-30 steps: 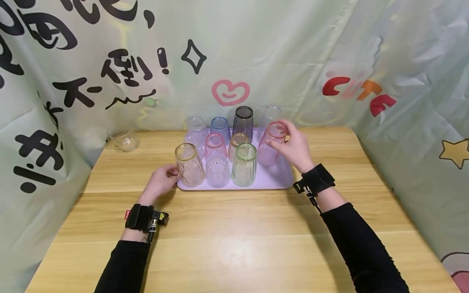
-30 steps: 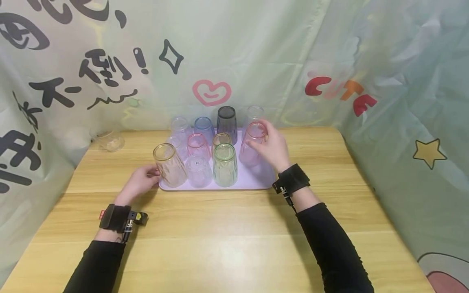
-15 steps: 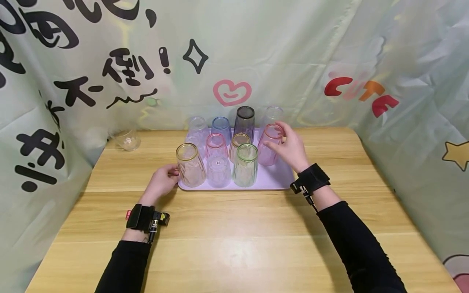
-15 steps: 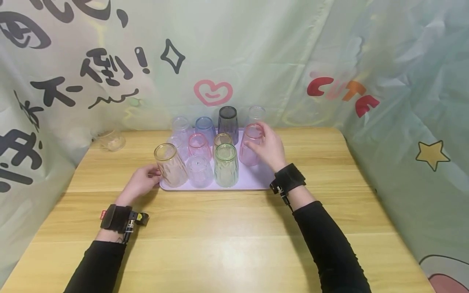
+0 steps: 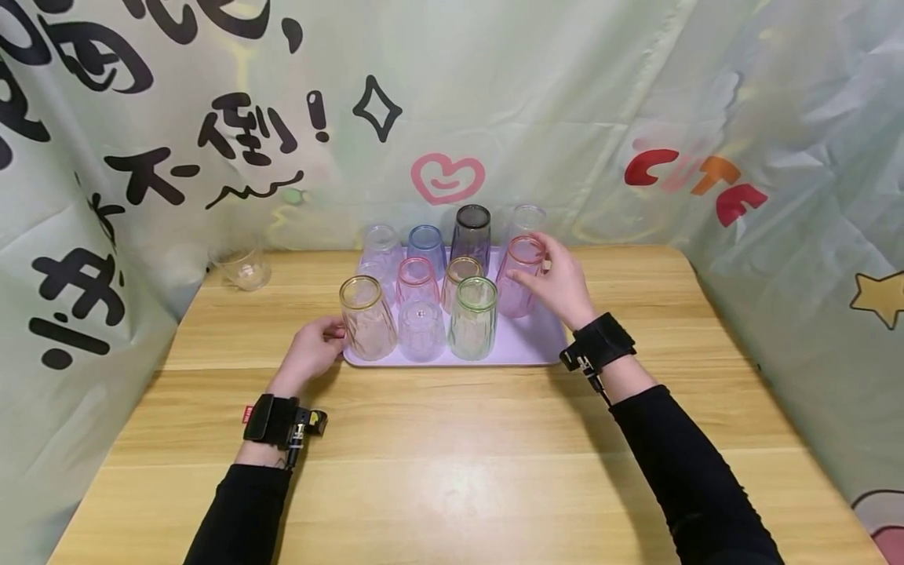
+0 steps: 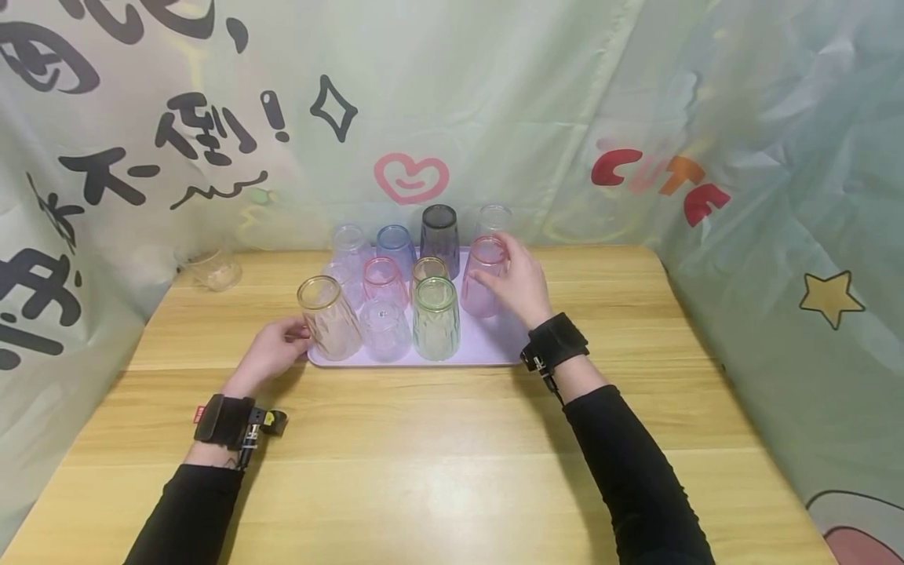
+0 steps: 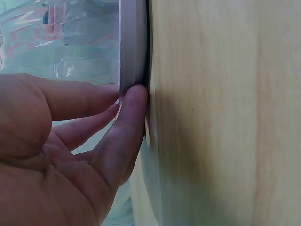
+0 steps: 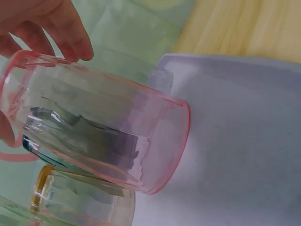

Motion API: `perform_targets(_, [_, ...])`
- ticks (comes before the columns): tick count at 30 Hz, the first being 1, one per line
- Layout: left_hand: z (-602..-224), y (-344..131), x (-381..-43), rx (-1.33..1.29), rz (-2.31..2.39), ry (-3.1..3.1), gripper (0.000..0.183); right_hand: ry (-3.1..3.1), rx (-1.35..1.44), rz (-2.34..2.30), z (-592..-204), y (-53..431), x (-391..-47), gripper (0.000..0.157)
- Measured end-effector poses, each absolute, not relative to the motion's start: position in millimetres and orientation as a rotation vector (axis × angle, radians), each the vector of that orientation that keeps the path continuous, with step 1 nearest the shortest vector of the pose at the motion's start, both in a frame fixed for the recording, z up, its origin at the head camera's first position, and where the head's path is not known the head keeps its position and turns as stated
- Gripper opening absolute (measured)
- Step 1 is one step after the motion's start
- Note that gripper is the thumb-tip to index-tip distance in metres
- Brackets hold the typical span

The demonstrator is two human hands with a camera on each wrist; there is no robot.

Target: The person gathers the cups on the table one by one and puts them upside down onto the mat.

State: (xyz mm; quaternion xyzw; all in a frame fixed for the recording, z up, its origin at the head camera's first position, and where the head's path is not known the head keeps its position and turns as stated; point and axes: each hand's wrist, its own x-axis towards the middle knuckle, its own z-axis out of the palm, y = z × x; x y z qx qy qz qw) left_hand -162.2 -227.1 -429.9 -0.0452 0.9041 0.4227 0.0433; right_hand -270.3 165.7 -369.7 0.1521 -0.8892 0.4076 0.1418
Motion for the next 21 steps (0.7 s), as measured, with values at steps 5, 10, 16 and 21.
perform_targets(5, [-429,-226,-162,-0.155,1.326,2.773,0.042,-2.514,0.432,1.182,-363,168,-263,0.072])
perform_targets(10, [-427,-228,-164,-0.199,1.400,2.882,0.048,-2.404,0.412,1.209,-356,173,-253,0.064])
perform_targets(16, [-421,-233,-171,-0.336,1.576,3.093,0.054,-2.302,0.398,1.219,-355,182,-242,0.050])
perform_targets(21, [-417,-241,-178,-0.492,1.682,3.250,0.060,-2.322,0.347,1.205,-362,191,-237,0.044])
